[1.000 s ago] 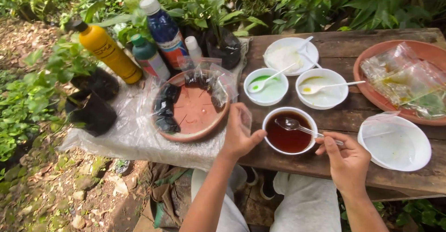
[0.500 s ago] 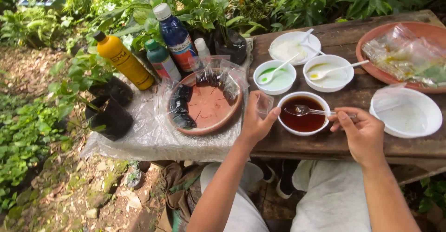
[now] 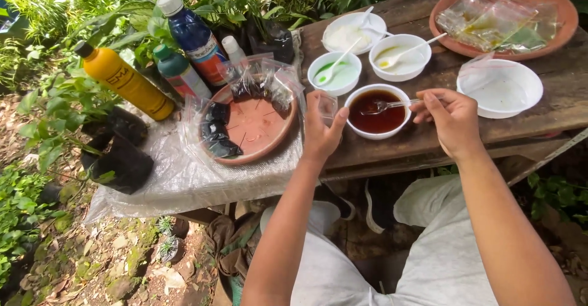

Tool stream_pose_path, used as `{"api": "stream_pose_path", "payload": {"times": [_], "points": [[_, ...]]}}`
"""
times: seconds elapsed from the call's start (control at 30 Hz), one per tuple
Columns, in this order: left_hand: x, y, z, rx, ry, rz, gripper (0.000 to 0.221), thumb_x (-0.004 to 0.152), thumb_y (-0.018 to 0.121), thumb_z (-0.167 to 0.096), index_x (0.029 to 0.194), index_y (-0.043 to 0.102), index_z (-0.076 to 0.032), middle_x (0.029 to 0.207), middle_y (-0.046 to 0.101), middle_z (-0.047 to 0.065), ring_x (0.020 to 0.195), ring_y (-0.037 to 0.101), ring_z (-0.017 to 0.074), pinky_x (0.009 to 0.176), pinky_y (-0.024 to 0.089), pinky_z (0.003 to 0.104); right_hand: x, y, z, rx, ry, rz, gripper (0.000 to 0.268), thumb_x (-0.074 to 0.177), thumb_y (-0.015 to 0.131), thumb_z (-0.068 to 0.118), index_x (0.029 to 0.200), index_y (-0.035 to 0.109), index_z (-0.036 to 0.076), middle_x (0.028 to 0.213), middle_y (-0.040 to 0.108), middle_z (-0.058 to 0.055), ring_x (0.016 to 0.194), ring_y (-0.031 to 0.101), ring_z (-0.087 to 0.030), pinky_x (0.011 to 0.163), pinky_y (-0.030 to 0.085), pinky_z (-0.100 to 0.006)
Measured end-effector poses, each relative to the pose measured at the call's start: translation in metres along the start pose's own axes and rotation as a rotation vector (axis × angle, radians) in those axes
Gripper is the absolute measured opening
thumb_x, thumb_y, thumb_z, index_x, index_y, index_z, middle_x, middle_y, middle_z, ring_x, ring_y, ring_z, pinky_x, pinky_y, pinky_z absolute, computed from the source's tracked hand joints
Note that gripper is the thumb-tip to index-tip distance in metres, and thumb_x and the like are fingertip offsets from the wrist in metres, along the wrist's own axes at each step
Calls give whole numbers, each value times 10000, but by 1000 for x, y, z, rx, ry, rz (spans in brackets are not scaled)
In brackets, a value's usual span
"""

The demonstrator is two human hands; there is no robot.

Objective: Using a spoon to transfer a brown liquid from a bowl into a small plastic bag at an outdoor workstation.

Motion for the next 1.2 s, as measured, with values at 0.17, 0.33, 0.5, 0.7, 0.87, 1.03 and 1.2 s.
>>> {"api": "stream_pose_path", "payload": {"times": [0.17, 0.33, 0.5, 0.7, 0.87, 1.03, 1.2], "points": [[-2, 4, 23, 12, 28, -55, 457, 943, 609, -568, 1048, 489, -140, 815, 485, 15, 826, 580, 180, 801, 496, 352, -2, 1, -3, 87, -103, -33, 163, 1094, 613, 145, 1157, 708, 29, 875, 732, -154, 637, 703, -158, 597, 481, -175], [-7, 0, 23, 71, 30, -142, 493, 963, 556, -562, 1118, 503, -96, 849, 531, 88, 856, 608, 228, 785, 503, 395, -3, 3, -2, 97, -78, -65, 158, 1083, 586, 129, 1106, 716, 41, 827, 732, -143, 589, 689, -154, 565, 463, -185], [-4, 3, 25, 150, 39, -136, 498, 959, 549, -561, 1113, 515, -88, 840, 565, 114, 813, 631, 269, 747, 512, 410, -4, 2, 5, 80, -84, -57, 168, 1088, 576, 128, 1094, 725, 51, 828, 733, -143, 592, 691, -164, 586, 463, -201], [-1, 5, 33, 162, 44, -120, 535, 953, 526, -583, 1115, 519, -72, 826, 550, 124, 797, 617, 265, 722, 495, 405, -6, -2, 4, 55, -91, -71, 174, 1091, 584, 127, 1098, 733, 37, 847, 734, -164, 604, 692, -184, 618, 490, -231], [0, 6, 38, 149, 19, -125, 550, 951, 503, -609, 1107, 525, -82, 823, 534, 97, 790, 599, 216, 715, 491, 377, -7, -3, 9, 24, -144, -86, 172, 1090, 585, 103, 1124, 725, 8, 858, 738, -175, 613, 684, -176, 627, 483, -231], [-2, 9, 38, 166, 49, -69, 512, 925, 533, -580, 1091, 495, -97, 808, 519, 73, 762, 585, 201, 700, 496, 358, -6, -1, 8, -8, -180, -80, 180, 1091, 575, 81, 1133, 727, -5, 876, 739, -192, 619, 684, -180, 622, 467, -236], [-2, 9, 50, 158, 41, -74, 560, 900, 525, -632, 1085, 470, -106, 815, 489, 72, 772, 575, 206, 711, 494, 358, -6, -2, 13, -9, -165, -81, 183, 1097, 569, 69, 1143, 722, -19, 887, 737, -203, 620, 678, -185, 639, 470, -246]]}}
Point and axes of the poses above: each hand's wrist, its own x-axis towards the middle knuckle, its own y-axis out of the palm, z = x × y, the point moved 5 cm from there along x, towards the middle knuckle
